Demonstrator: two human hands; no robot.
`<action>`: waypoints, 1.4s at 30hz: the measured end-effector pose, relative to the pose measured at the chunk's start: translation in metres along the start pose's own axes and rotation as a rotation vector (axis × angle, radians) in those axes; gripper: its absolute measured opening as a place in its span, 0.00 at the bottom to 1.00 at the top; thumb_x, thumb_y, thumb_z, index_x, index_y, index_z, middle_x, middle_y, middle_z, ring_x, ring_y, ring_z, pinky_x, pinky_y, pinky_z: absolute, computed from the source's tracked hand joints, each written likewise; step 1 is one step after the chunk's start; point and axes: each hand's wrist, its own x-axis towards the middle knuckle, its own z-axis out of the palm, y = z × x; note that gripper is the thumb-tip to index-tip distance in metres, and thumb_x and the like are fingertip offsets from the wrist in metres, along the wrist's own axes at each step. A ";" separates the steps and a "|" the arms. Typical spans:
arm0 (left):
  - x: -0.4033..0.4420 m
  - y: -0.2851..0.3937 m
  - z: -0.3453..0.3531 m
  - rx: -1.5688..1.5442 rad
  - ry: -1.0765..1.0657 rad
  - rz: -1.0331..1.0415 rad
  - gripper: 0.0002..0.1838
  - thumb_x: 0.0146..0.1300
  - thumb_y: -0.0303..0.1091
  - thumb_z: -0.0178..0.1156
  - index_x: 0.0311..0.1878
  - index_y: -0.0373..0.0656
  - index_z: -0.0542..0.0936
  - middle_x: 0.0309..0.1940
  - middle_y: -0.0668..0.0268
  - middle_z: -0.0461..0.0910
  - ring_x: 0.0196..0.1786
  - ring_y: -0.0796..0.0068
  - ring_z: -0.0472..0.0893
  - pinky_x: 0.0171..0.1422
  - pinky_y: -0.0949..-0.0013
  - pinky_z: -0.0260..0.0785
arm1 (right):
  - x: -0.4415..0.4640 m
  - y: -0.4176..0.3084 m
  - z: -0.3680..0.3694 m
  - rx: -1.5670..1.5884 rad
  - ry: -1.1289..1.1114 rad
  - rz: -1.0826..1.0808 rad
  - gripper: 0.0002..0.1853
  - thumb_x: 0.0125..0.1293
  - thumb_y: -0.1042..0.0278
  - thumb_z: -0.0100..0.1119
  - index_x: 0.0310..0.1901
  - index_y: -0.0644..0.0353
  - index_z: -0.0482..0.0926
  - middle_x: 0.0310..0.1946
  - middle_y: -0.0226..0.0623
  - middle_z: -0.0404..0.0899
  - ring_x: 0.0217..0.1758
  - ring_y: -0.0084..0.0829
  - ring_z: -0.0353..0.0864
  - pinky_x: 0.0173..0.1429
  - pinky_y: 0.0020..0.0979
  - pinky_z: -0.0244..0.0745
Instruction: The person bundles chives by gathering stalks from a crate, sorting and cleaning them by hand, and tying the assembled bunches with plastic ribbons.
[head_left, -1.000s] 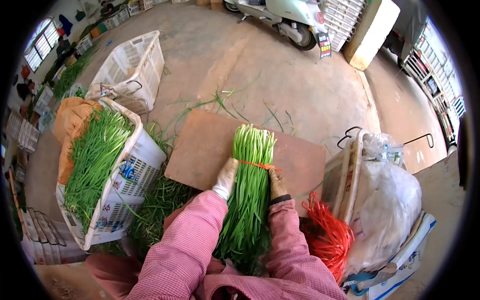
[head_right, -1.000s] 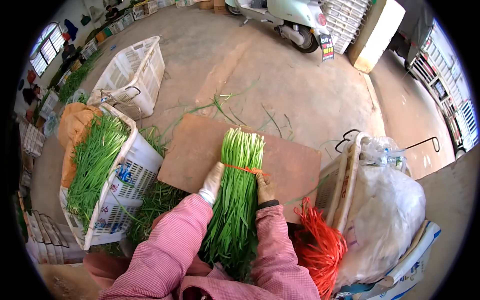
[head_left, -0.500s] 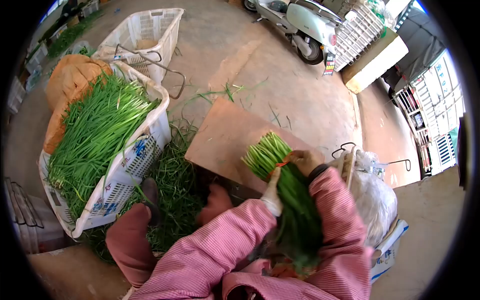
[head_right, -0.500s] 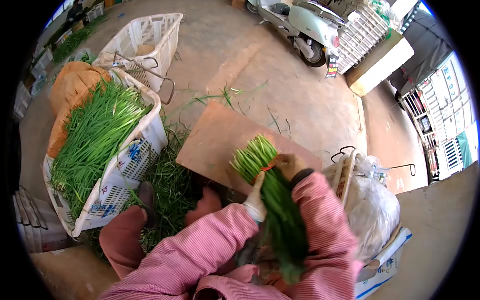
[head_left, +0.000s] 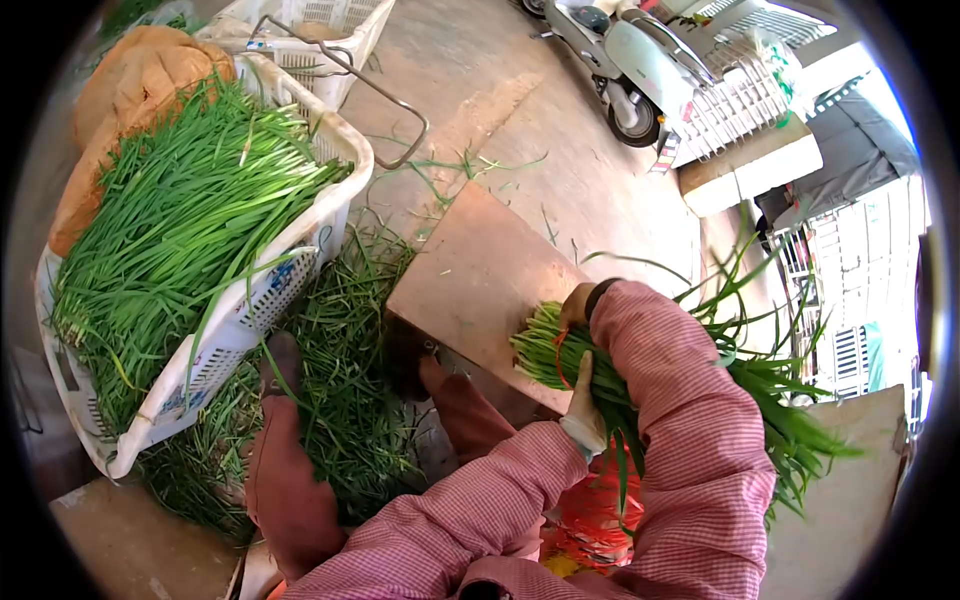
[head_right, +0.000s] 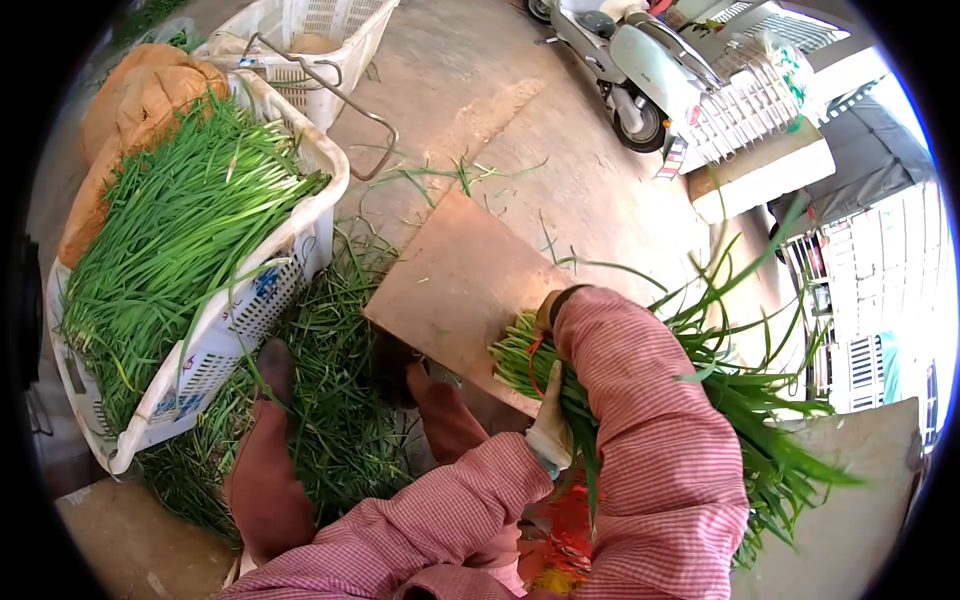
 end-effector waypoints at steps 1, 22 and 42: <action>0.006 -0.002 -0.002 -0.037 -0.021 -0.056 0.29 0.55 0.55 0.52 0.51 0.43 0.68 0.48 0.62 0.70 0.48 0.63 0.73 0.51 0.61 0.69 | 0.000 0.011 0.004 0.043 -0.026 -0.019 0.15 0.56 0.52 0.48 0.40 0.46 0.79 0.41 0.32 0.77 0.43 0.31 0.74 0.47 0.29 0.66; 0.032 0.140 -0.063 2.337 -0.239 0.156 0.41 0.46 0.63 0.56 0.58 0.43 0.62 0.55 0.61 0.66 0.54 0.61 0.67 0.57 0.62 0.58 | -0.032 -0.008 -0.029 0.781 1.038 -0.575 0.07 0.52 0.61 0.56 0.31 0.49 0.81 0.45 0.36 0.74 0.52 0.38 0.69 0.52 0.35 0.65; -0.001 0.139 0.025 3.852 0.664 1.171 0.31 0.49 0.36 0.50 0.59 0.37 0.58 0.53 0.58 0.64 0.55 0.65 0.64 0.59 0.65 0.54 | -0.042 -0.162 0.071 2.171 1.335 -0.310 0.13 0.63 0.66 0.46 0.26 0.64 0.74 0.19 0.28 0.71 0.22 0.16 0.66 0.27 0.18 0.61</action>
